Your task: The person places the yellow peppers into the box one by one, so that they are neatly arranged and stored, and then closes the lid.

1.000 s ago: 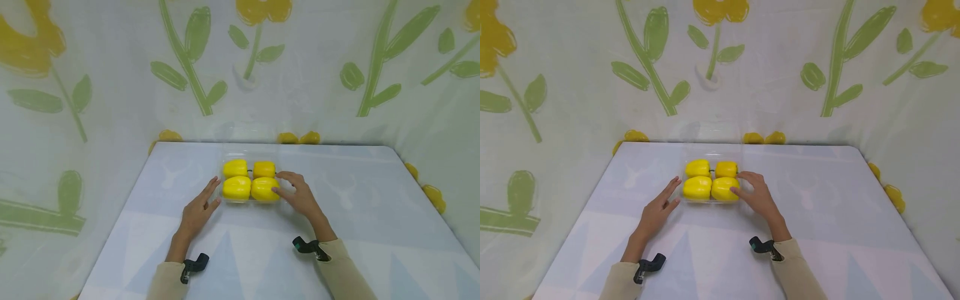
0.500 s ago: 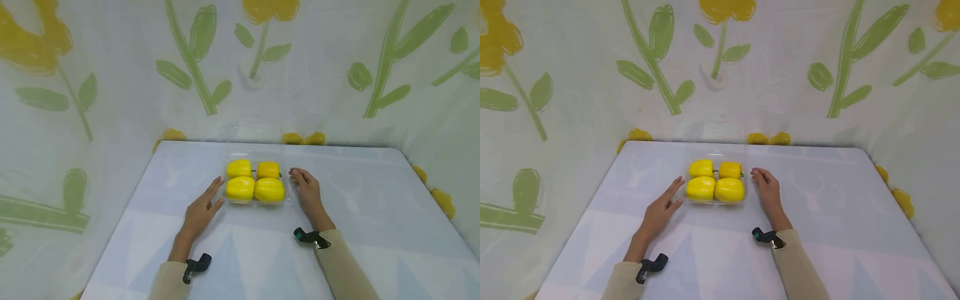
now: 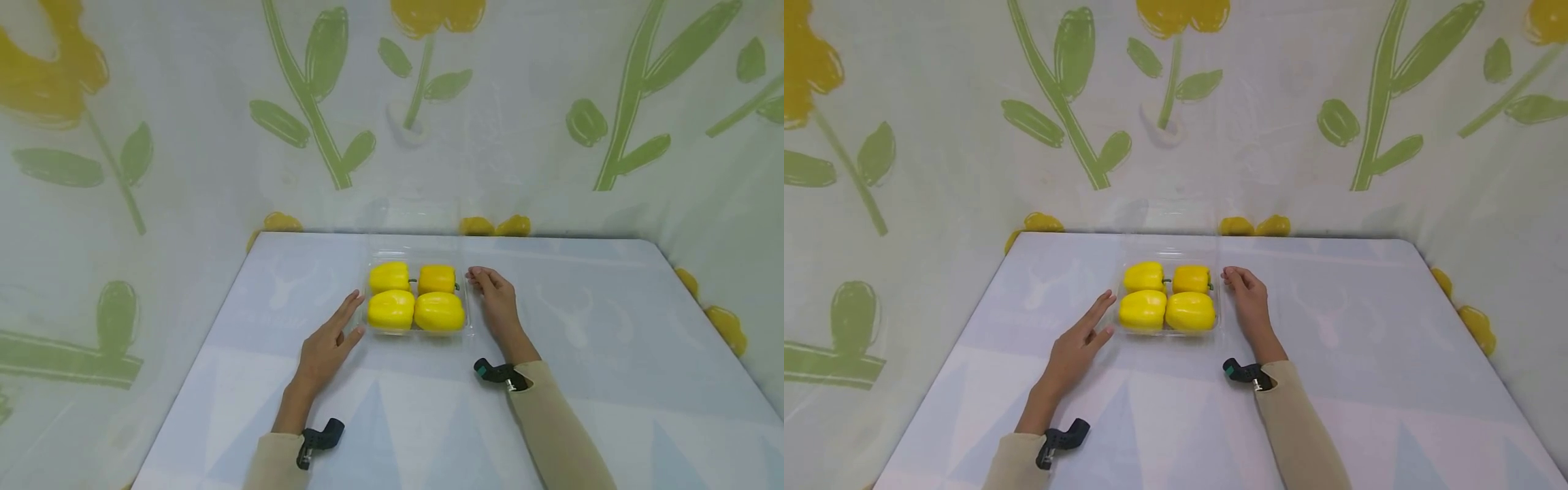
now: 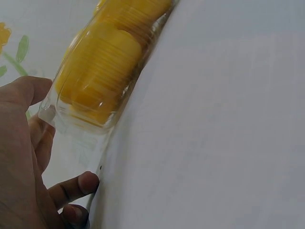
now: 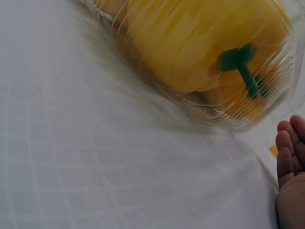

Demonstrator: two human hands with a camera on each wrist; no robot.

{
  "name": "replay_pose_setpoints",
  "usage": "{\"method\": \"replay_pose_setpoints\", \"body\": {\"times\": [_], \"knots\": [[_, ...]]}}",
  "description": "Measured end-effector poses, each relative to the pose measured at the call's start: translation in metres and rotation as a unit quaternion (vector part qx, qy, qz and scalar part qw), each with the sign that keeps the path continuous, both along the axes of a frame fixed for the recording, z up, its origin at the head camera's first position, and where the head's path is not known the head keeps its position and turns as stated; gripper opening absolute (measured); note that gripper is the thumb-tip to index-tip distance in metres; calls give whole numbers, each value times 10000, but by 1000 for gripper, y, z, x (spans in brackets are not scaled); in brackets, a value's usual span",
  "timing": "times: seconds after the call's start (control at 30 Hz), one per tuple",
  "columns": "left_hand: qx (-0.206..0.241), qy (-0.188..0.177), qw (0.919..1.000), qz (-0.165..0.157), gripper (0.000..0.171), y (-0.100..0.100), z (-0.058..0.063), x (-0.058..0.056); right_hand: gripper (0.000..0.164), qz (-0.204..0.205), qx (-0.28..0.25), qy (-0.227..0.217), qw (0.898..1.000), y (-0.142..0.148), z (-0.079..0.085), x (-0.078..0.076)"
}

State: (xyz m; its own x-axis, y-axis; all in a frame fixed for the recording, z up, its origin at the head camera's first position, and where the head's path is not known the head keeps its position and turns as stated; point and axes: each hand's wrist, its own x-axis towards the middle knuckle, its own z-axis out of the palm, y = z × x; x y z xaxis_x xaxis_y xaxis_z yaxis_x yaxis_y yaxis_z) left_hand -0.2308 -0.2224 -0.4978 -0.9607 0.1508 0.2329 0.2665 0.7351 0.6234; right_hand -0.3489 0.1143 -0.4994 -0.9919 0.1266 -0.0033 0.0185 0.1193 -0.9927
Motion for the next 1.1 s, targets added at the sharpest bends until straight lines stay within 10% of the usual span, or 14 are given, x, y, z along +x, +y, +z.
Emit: {"method": "replay_pose_setpoints", "body": {"times": [1.1], "knots": [[-111, -173, 9998, 29, 59, 5, 1, 4, 50, 32, -16, -2, 10000, -1, 2, -27]]}}
